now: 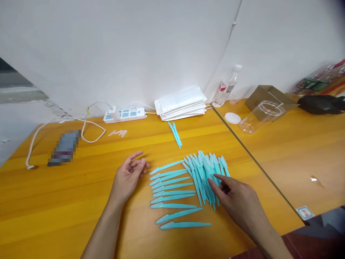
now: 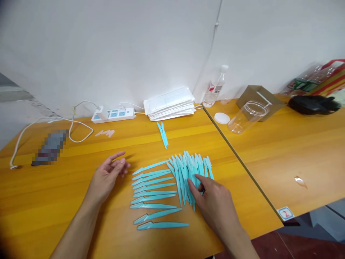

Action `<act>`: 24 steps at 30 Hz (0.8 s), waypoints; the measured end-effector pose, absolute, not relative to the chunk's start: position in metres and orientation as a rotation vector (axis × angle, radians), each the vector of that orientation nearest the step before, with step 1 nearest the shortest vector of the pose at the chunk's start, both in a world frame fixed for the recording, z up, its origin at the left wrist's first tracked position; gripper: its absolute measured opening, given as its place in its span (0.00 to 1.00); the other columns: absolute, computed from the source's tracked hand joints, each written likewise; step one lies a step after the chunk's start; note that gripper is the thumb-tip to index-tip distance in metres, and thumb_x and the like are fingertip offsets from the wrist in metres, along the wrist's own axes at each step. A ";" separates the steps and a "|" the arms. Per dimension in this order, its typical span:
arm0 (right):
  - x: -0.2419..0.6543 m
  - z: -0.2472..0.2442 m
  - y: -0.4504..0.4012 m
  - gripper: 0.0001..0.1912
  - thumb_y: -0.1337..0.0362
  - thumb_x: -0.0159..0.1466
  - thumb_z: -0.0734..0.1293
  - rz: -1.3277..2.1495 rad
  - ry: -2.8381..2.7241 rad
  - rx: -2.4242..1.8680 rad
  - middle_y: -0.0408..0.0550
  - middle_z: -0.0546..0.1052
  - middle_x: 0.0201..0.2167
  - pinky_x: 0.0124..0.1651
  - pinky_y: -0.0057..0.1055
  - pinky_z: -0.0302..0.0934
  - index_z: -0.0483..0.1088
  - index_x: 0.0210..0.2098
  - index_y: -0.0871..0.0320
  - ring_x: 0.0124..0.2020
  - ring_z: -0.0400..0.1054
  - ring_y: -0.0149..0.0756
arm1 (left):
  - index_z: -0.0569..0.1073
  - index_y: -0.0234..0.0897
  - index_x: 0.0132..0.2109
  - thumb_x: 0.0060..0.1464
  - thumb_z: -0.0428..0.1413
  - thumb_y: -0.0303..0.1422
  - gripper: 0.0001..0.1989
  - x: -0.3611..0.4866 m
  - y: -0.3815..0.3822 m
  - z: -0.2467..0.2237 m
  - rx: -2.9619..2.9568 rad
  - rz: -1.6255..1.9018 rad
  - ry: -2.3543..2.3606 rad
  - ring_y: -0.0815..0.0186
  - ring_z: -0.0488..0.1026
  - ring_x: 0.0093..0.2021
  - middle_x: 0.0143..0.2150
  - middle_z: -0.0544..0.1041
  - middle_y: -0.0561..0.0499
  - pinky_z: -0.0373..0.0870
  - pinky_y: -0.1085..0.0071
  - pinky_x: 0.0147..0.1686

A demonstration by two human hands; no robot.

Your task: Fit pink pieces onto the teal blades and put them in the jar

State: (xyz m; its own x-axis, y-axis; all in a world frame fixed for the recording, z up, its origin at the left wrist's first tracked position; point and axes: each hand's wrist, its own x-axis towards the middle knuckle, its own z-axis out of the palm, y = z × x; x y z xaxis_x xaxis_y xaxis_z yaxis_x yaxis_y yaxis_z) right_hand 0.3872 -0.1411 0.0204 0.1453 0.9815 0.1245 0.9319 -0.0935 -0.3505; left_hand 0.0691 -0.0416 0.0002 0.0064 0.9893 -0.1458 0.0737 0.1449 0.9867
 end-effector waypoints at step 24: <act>0.341 0.026 0.081 0.07 0.67 0.58 0.67 0.834 -1.875 -2.058 0.52 0.81 0.26 0.33 0.26 0.61 0.77 0.27 0.61 0.31 0.75 0.38 | 0.78 0.30 0.53 0.57 0.53 0.38 0.22 -0.050 0.109 0.013 1.996 0.060 2.346 0.40 0.75 0.51 0.47 0.81 0.33 0.69 0.51 0.49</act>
